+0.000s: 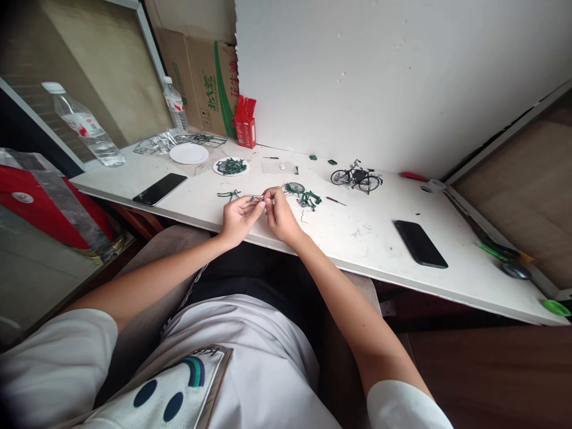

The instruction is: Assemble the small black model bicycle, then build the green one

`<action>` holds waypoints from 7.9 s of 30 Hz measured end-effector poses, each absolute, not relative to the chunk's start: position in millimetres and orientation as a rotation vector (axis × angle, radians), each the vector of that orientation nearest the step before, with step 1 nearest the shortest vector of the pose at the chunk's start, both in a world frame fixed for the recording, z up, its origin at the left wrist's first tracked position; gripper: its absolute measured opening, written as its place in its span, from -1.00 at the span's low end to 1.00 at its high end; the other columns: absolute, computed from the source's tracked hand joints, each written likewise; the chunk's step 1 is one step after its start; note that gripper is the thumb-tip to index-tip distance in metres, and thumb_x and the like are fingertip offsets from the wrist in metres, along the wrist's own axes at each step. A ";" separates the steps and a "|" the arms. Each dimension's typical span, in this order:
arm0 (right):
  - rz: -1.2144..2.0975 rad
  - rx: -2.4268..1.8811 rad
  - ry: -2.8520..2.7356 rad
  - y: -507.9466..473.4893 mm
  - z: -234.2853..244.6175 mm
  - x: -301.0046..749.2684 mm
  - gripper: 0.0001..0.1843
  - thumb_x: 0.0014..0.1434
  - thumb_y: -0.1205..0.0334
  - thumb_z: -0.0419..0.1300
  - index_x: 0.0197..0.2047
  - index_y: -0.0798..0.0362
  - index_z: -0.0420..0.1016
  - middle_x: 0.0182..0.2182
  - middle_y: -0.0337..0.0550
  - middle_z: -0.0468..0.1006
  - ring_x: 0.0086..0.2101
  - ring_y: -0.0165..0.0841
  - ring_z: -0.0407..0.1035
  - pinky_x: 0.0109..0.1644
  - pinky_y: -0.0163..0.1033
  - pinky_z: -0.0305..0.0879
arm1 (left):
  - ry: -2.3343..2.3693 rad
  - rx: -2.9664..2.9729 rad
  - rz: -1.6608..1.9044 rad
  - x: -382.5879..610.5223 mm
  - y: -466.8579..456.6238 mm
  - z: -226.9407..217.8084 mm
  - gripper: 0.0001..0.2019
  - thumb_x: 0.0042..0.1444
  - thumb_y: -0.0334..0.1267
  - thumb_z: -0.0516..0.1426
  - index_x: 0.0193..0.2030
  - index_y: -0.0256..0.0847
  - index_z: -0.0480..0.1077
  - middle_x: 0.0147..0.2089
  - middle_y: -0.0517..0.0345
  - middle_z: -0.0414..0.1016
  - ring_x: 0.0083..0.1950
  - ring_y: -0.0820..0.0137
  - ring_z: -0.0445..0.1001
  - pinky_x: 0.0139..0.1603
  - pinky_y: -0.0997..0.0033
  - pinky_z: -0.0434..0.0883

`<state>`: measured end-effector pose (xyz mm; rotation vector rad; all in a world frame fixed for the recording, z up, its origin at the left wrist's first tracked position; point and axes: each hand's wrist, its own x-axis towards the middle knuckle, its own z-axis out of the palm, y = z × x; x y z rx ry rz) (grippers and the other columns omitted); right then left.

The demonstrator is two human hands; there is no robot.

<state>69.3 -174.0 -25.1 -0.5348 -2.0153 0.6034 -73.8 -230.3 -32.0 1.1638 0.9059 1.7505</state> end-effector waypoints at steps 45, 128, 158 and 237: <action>0.080 -1.579 -1.927 -78.2 -8.6 212.2 -0.64 0.37 0.31 0.06 0.00 0.13 0.69 0.05 0.24 0.59 0.01 0.01 0.45 0.12 0.10 0.40 | 0.860 0.936 1.453 -93.4 -215.1 -26.3 -0.60 -0.02 -0.01 0.50 -0.24 -0.31 0.59 -0.08 -0.20 0.73 0.00 0.10 0.74 0.18 0.07 0.60; 0.598 -0.648 -1.696 -178.0 -28.9 69.8 -0.69 0.41 -0.13 0.25 -0.11 -0.07 0.40 -0.26 -0.16 0.70 -0.25 -0.23 0.69 -0.21 -0.13 0.66 | 0.891 0.845 1.512 -92.8 -208.0 -30.0 -0.74 -0.01 -0.27 0.47 -0.23 -0.36 0.62 -0.16 -0.09 0.72 -0.01 0.13 0.71 0.29 -0.07 0.54; 0.562 -0.887 -1.639 -166.9 -26.9 72.5 -0.35 0.45 -0.36 0.03 -0.50 -0.05 0.25 -0.62 -0.30 0.40 -0.56 -0.38 0.33 -0.36 -0.22 0.31 | 0.863 0.879 1.581 -86.1 -212.3 -33.4 -0.65 -0.08 -0.26 0.54 -0.21 -0.34 0.59 -0.05 -0.14 0.73 0.13 0.06 0.68 0.39 -0.08 0.46; 0.914 -0.829 -1.979 -133.7 19.9 130.3 -0.69 0.16 -0.04 0.45 -0.17 0.02 0.76 -0.18 -0.05 0.73 -0.14 -0.17 0.58 -0.02 -0.11 0.50 | 0.834 1.041 1.235 -103.8 -202.6 -32.6 -0.55 0.01 -0.23 0.52 0.02 -0.35 0.63 0.07 -0.24 0.69 0.11 0.09 0.69 0.35 -0.08 0.50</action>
